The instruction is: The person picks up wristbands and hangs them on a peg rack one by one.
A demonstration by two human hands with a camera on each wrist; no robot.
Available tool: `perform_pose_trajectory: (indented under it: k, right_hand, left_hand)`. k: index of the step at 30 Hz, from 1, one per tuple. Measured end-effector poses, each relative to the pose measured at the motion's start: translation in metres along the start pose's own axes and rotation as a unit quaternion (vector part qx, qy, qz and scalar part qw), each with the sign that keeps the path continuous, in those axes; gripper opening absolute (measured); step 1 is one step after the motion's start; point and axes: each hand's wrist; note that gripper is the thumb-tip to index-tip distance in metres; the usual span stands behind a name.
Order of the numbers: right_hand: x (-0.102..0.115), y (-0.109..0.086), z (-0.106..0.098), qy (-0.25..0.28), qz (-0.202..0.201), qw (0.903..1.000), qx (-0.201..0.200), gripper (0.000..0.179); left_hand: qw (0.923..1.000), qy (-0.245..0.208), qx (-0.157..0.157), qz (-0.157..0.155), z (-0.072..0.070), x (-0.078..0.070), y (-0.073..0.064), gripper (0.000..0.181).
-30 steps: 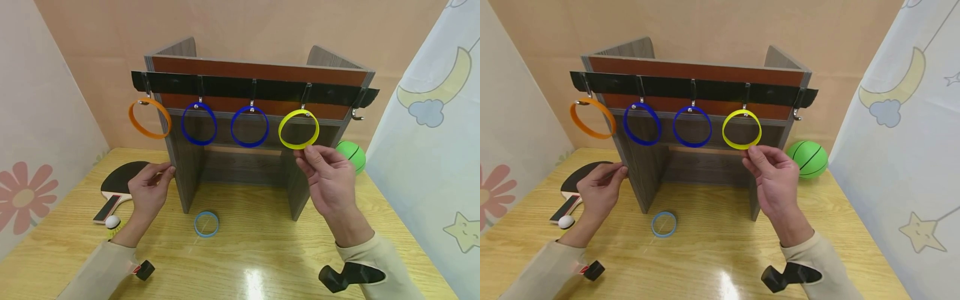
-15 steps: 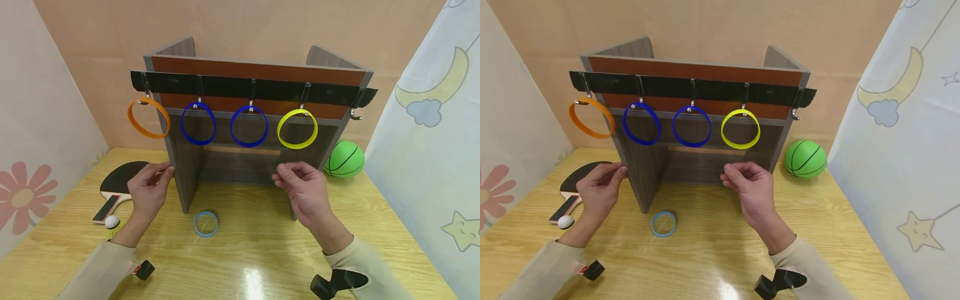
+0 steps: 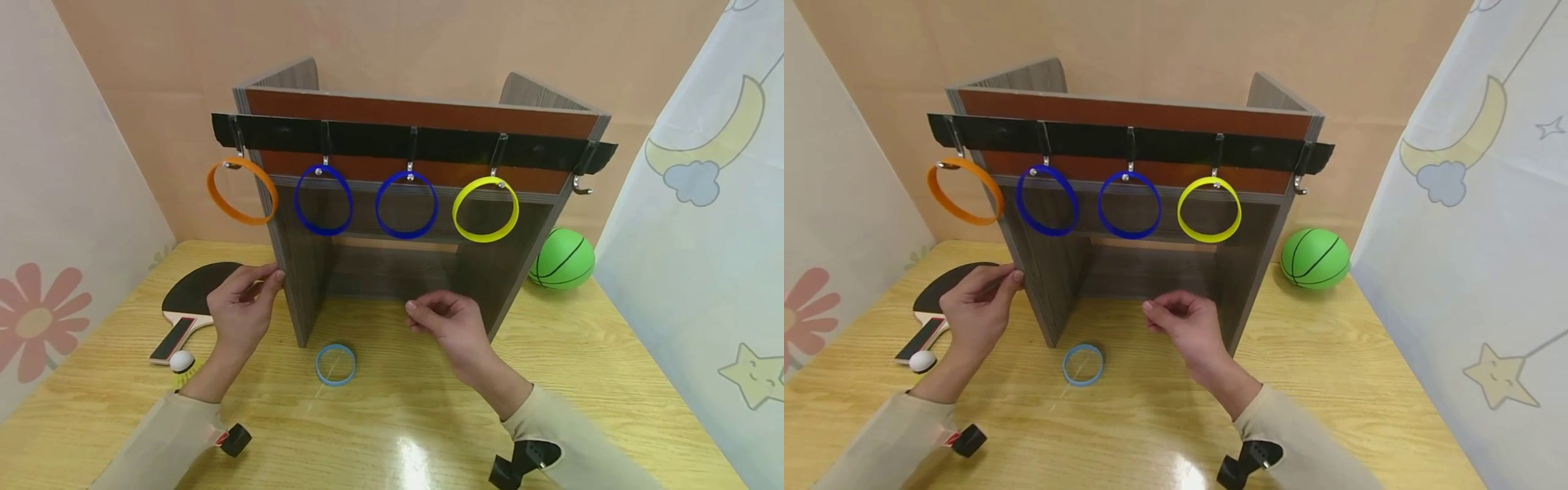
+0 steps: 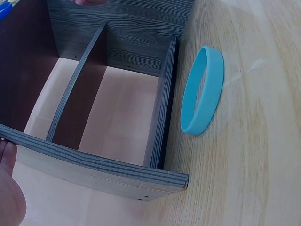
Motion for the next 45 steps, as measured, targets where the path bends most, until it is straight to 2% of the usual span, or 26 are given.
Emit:
perform_pose_trajectory:
  k: [5,14,26,32,38,45]
  right_hand:
    - [-0.018,0.000,0.008,-0.013,0.022,0.9995,0.017,0.003]
    - [-0.053,-0.003,0.021,-0.039,0.085,0.9918,0.086,0.015]
    - [-0.079,-0.001,0.037,-0.093,0.085,0.9851,0.117,0.019]
    - [-0.091,0.002,0.041,-0.116,0.116,0.9784,0.126,0.031]
    - [-0.094,0.006,0.044,-0.143,0.103,0.9761,0.127,0.037]
    - [-0.096,0.012,0.050,-0.149,0.103,0.9763,0.119,0.035]
  left_hand:
    - [1.0000,-0.003,0.000,0.001,0.000,-0.001,0.001,0.012]
    - [0.9997,-0.022,-0.007,-0.004,0.002,-0.002,0.003,0.011]
    - [0.9997,-0.021,-0.006,-0.007,0.002,-0.002,0.002,0.010]
    - [0.9997,-0.022,-0.003,-0.008,0.003,-0.003,0.002,0.011]
    - [0.9997,-0.023,-0.004,-0.010,0.003,-0.002,0.002,0.009]
    - [0.9997,-0.018,-0.007,-0.016,0.001,0.000,-0.001,0.012]
Point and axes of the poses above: each hand's wrist, its own y-axis towards the middle knuckle, its own z-axis out of the palm, x = y × z, and after that the axes turned 1 degree about -y, right-handed
